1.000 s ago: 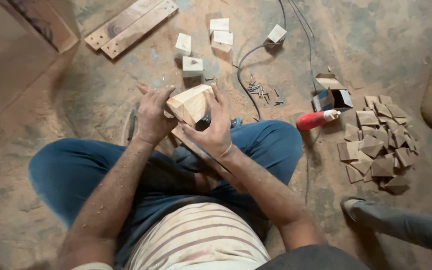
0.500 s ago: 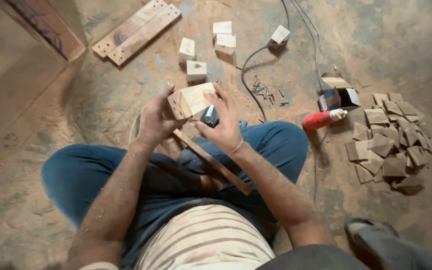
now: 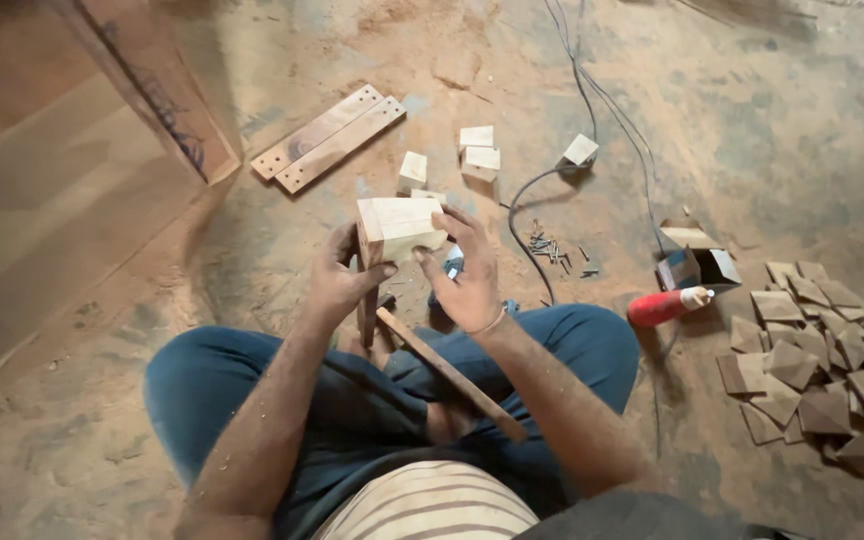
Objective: The person sits on the floor of a woodworking shop and assembles small wooden blocks and rails. They drill holes in the blocks with a cordless drill, hammer pieces together, apply glue from a red bottle onto a block, and drive screws into a wooden rail.
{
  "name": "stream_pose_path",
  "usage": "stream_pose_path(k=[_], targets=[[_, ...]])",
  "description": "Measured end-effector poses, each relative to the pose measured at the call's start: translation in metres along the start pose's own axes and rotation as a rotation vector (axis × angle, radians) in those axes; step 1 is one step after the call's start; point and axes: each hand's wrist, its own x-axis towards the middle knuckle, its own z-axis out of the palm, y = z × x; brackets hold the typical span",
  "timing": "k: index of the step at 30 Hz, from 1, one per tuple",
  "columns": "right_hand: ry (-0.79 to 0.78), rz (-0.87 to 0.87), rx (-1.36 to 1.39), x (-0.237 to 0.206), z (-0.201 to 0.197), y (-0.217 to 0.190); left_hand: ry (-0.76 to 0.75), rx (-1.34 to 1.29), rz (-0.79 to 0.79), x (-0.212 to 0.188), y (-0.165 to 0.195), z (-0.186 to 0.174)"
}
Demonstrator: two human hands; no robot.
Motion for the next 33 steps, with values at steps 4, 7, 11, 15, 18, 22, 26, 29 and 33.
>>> stream_pose_path(k=[4, 7, 11, 15, 18, 22, 26, 29, 33], targets=[[-0.018, -0.014, -0.015, 0.007, 0.002, -0.007, 0.012, -0.024, -0.006, -0.001, 0.003, -0.002], [-0.024, -0.031, -0.04, 0.011, 0.002, -0.011, 0.052, -0.031, 0.003, -0.001, 0.005, 0.001], [-0.053, 0.057, 0.005, 0.004, 0.005, -0.003, 0.21, 0.085, -0.015, 0.0, 0.011, 0.004], [-0.196, 0.139, -0.028, -0.031, 0.016, 0.029, 0.397, 0.279, -0.107, 0.003, 0.022, -0.001], [-0.437, 0.167, -0.247, -0.077, 0.03, 0.057, 0.46, 0.265, -0.073, 0.004, 0.031, -0.008], [-0.882, 0.336, -0.42, -0.133, 0.048, 0.087, 0.479, 0.249, 0.039, 0.005, 0.038, -0.018], [-0.935, 0.444, -0.418, -0.143, 0.06, 0.105, 0.488, 0.13, 0.186, 0.006, 0.039, -0.026], [-0.766, 0.489, -0.15, -0.122, 0.057, 0.118, 0.463, 0.037, 0.221, 0.008, 0.036, -0.034], [-0.517, 0.741, 0.171, -0.069, 0.006, 0.095, 0.453, -0.03, 0.154, 0.009, 0.026, -0.039]])
